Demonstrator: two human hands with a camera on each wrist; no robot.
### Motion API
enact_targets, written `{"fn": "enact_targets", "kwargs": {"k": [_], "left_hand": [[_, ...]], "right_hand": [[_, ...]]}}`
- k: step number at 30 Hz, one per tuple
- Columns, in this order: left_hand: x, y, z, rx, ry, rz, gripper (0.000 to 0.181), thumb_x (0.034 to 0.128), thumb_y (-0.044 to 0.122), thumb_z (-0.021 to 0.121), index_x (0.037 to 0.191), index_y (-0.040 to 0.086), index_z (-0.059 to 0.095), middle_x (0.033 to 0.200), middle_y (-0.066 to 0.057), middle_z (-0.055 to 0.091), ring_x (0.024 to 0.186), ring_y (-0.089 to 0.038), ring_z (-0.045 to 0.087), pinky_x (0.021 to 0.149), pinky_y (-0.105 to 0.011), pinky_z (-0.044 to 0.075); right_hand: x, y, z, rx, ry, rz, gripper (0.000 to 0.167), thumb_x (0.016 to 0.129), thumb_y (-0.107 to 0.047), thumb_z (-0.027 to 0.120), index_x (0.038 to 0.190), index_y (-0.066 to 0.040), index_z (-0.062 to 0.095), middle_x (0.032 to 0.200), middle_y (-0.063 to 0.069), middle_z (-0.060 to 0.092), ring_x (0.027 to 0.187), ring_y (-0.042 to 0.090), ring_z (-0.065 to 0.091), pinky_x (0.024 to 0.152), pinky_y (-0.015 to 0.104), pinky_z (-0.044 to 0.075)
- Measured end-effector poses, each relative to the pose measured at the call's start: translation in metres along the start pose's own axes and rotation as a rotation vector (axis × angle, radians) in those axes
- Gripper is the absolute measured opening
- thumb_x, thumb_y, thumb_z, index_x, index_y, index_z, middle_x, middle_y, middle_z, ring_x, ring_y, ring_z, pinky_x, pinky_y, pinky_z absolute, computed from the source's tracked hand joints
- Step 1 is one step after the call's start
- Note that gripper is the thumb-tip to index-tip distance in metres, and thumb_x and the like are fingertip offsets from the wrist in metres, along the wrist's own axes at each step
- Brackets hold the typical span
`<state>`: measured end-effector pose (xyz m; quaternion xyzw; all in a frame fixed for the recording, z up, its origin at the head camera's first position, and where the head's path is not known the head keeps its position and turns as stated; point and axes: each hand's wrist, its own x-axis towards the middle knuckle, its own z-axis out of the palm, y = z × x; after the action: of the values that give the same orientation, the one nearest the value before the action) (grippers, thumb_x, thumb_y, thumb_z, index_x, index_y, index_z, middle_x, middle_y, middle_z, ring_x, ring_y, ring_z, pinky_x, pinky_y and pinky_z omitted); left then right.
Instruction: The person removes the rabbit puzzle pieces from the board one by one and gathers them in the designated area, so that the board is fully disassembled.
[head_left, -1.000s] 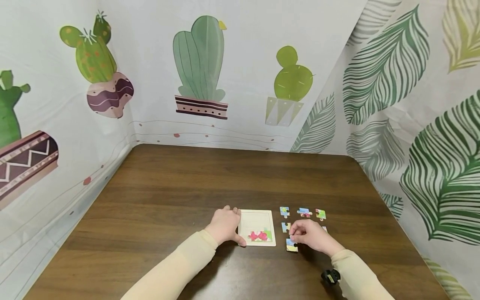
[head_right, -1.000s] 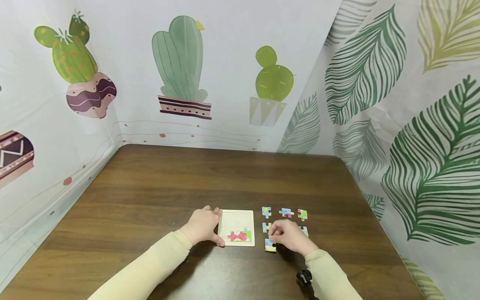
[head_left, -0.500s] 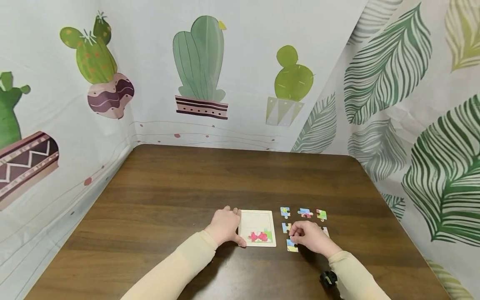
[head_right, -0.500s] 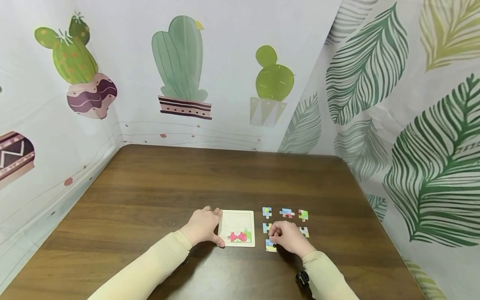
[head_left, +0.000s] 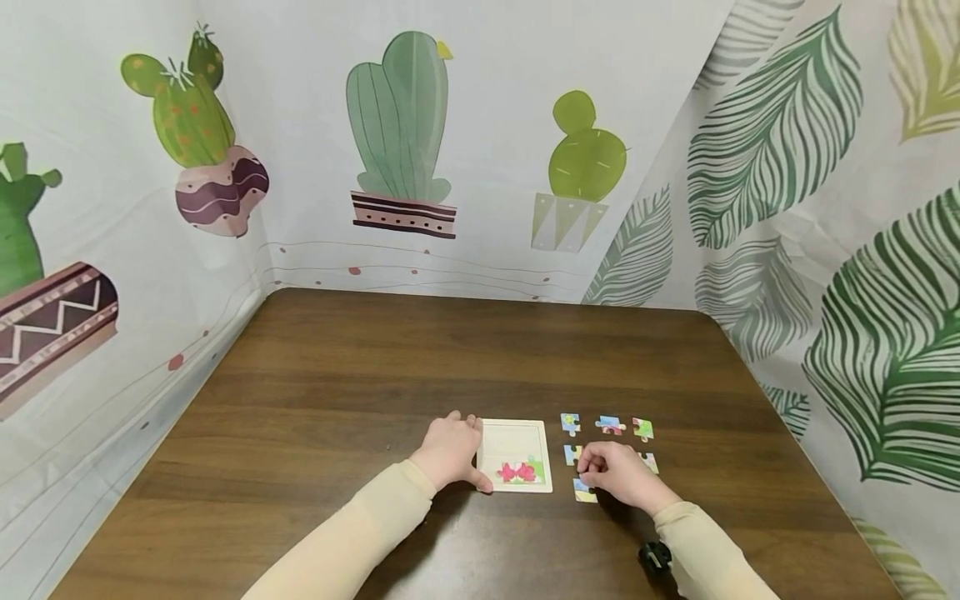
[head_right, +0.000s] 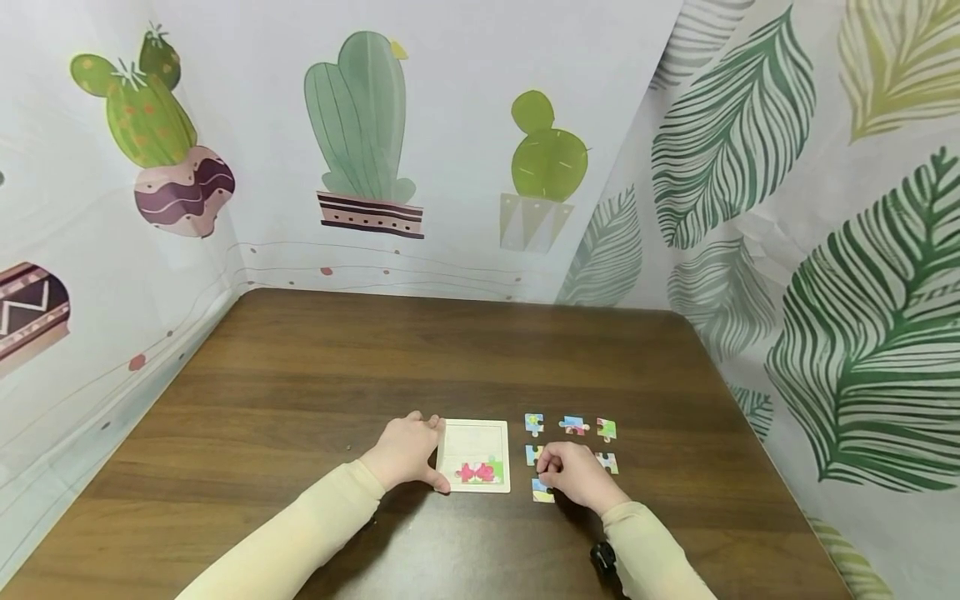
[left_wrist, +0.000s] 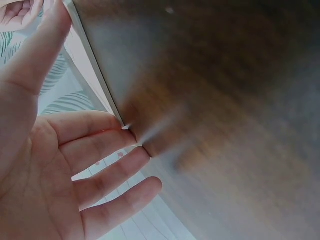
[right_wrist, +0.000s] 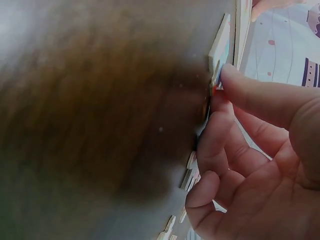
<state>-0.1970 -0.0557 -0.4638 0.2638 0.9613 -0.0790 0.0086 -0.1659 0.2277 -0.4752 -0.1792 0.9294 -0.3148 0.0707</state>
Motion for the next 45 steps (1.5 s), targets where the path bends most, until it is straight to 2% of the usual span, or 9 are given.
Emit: {"fn": "enact_targets", "kwargs": {"k": [5, 9, 13, 23, 30, 38, 45], "left_hand": [[0.000, 0.000, -0.001, -0.004, 0.001, 0.002, 0.108, 0.0488, 0.080, 0.069, 0.128, 0.007, 0.059, 0.125, -0.005, 0.063, 0.098, -0.022, 0.057, 0.066, -0.031, 0.052], [0.000, 0.000, -0.002, -0.003, -0.007, 0.003, 0.108, 0.0494, 0.079, 0.069, 0.129, 0.007, 0.058, 0.127, -0.006, 0.062, 0.100, -0.022, 0.057, 0.068, -0.032, 0.052], [0.000, 0.000, -0.002, -0.005, -0.013, 0.001, 0.108, 0.0500, 0.079, 0.069, 0.130, 0.007, 0.058, 0.127, -0.006, 0.061, 0.100, -0.022, 0.056, 0.068, -0.032, 0.052], [-0.001, 0.000, -0.002, -0.007, -0.013, -0.001, 0.108, 0.0505, 0.080, 0.069, 0.130, 0.007, 0.058, 0.128, -0.006, 0.061, 0.101, -0.022, 0.056, 0.068, -0.031, 0.052], [-0.001, -0.001, 0.000, -0.019, 0.000, 0.003, 0.108, 0.0504, 0.079, 0.069, 0.129, 0.007, 0.059, 0.127, -0.006, 0.062, 0.101, -0.023, 0.057, 0.068, -0.032, 0.052], [-0.001, 0.000, 0.002, -0.026, 0.008, 0.000, 0.107, 0.0497, 0.080, 0.069, 0.128, 0.007, 0.060, 0.125, -0.006, 0.063, 0.099, -0.023, 0.057, 0.068, -0.033, 0.052], [-0.001, 0.000, 0.001, -0.025, 0.004, -0.002, 0.107, 0.0500, 0.079, 0.069, 0.128, 0.006, 0.059, 0.125, -0.007, 0.063, 0.099, -0.023, 0.057, 0.069, -0.033, 0.052]], "right_hand": [[0.000, -0.001, 0.001, -0.011, 0.026, -0.004, 0.017, 0.079, -0.003, 0.071, 0.075, -0.014, 0.060, 0.066, -0.009, 0.052, 0.060, 0.001, 0.044, 0.056, 0.021, 0.038], [0.002, -0.004, 0.001, -0.004, 0.033, -0.001, 0.015, 0.081, -0.007, 0.072, 0.076, -0.015, 0.061, 0.066, -0.009, 0.052, 0.059, 0.001, 0.044, 0.055, 0.021, 0.038], [0.005, -0.009, 0.004, 0.018, 0.036, -0.030, 0.014, 0.080, -0.009, 0.073, 0.077, -0.014, 0.061, 0.066, -0.008, 0.051, 0.058, 0.001, 0.043, 0.053, 0.021, 0.039], [0.019, -0.026, 0.020, 0.040, -0.005, -0.043, 0.010, 0.081, -0.011, 0.074, 0.085, -0.011, 0.064, 0.067, -0.008, 0.051, 0.060, 0.002, 0.044, 0.056, 0.021, 0.039], [0.030, -0.042, 0.030, 0.082, -0.044, -0.069, 0.014, 0.080, -0.012, 0.075, 0.089, -0.007, 0.065, 0.067, -0.006, 0.052, 0.052, 0.003, 0.045, 0.049, 0.022, 0.042], [0.037, -0.055, 0.038, 0.052, -0.080, -0.094, 0.019, 0.079, -0.013, 0.076, 0.092, -0.006, 0.065, 0.064, -0.006, 0.051, 0.053, 0.003, 0.043, 0.050, 0.021, 0.039], [0.039, -0.060, 0.042, -0.002, -0.058, -0.097, 0.021, 0.078, -0.015, 0.078, 0.092, -0.006, 0.065, 0.064, -0.007, 0.050, 0.055, 0.004, 0.042, 0.051, 0.023, 0.039]]}}
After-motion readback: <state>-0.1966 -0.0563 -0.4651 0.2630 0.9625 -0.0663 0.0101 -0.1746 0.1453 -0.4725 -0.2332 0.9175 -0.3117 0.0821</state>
